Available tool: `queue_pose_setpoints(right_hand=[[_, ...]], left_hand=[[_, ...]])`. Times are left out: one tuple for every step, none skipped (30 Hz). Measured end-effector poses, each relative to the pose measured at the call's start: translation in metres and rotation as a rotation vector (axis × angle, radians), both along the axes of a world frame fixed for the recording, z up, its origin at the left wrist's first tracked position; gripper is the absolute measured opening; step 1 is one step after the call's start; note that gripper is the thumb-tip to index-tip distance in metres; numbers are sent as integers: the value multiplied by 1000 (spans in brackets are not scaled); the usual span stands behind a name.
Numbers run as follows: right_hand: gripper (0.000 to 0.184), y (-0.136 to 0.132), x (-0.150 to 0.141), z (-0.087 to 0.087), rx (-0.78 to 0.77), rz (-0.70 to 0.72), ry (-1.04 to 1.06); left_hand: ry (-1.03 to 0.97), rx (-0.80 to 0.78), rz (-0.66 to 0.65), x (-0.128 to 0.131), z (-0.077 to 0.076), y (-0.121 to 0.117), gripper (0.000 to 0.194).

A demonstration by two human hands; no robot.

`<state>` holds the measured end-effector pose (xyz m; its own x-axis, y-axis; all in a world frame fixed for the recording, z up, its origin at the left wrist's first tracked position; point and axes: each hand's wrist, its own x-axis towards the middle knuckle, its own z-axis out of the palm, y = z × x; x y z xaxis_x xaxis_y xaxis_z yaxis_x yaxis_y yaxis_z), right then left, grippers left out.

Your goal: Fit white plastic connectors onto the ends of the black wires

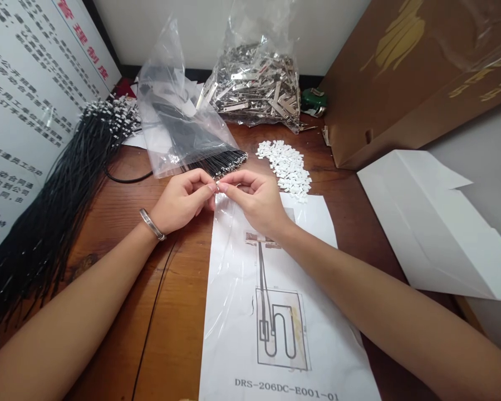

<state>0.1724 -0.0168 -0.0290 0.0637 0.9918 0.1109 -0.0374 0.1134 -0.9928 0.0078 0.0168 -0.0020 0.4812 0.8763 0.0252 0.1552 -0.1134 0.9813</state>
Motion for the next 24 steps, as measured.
queue_pose_setpoints(right_hand=[[12,0,0,0,-4,1,-6],[12,0,0,0,-7,2,-8],[13,0,0,0,-11,6,-6],[13,0,0,0,-16,10,-1],[13,1,0,0,-19,14,5],[14,1,0,0,-21,17,11],[14,1,1,0,-23,19,18],[13,1,1,1,-23,21,29],[13,2,1,1,-23,24,45],[12,2,1,1,-23,29,67],[12,2,1,2,-24,36,92],[11,2,1,2,-26,44,114],[11,2,1,2,-28,48,131],[11,2,1,2,-31,52,140],[11,2,1,3,-35,53,141],[11,2,1,2,-40,54,138],[11,3,1,2,-43,55,134],[11,3,2,2,-45,57,131],[11,3,2,2,-45,61,129],[12,3,2,1,-42,64,126],[12,3,2,1,-39,67,121],[12,3,3,1,-37,70,116],[13,3,3,0,-35,74,113],[13,3,3,0,-33,79,111]], left_hand=[[3,-2,0,0,0,0,19],[5,-2,-1,0,0,0,19],[5,0,-2,1,1,0,19],[6,3,-4,1,1,0,19],[5,7,-5,1,1,0,19],[4,10,-6,1,1,-1,20],[5,11,-7,1,1,-1,20],[6,11,-8,1,1,-1,20],[8,11,-10,1,1,-1,19],[10,14,-11,1,1,-1,19],[12,19,-13,1,1,-1,19],[13,26,-15,1,1,-1,18],[16,32,-18,0,1,-1,18],[20,36,-22,0,1,-1,18],[24,37,-24,0,1,0,18],[28,37,-26,0,1,0,18],[30,37,-29,0,1,0,18],[31,39,-30,0,1,0,19],[30,41,-31,0,1,-1,18],[28,44,-31,0,1,-1,18],[27,44,-33,0,1,-1,18],[25,42,-36,0,1,-1,18],[25,39,-37,0,1,-1,18],[26,35,-39,0,1,-1,17]])
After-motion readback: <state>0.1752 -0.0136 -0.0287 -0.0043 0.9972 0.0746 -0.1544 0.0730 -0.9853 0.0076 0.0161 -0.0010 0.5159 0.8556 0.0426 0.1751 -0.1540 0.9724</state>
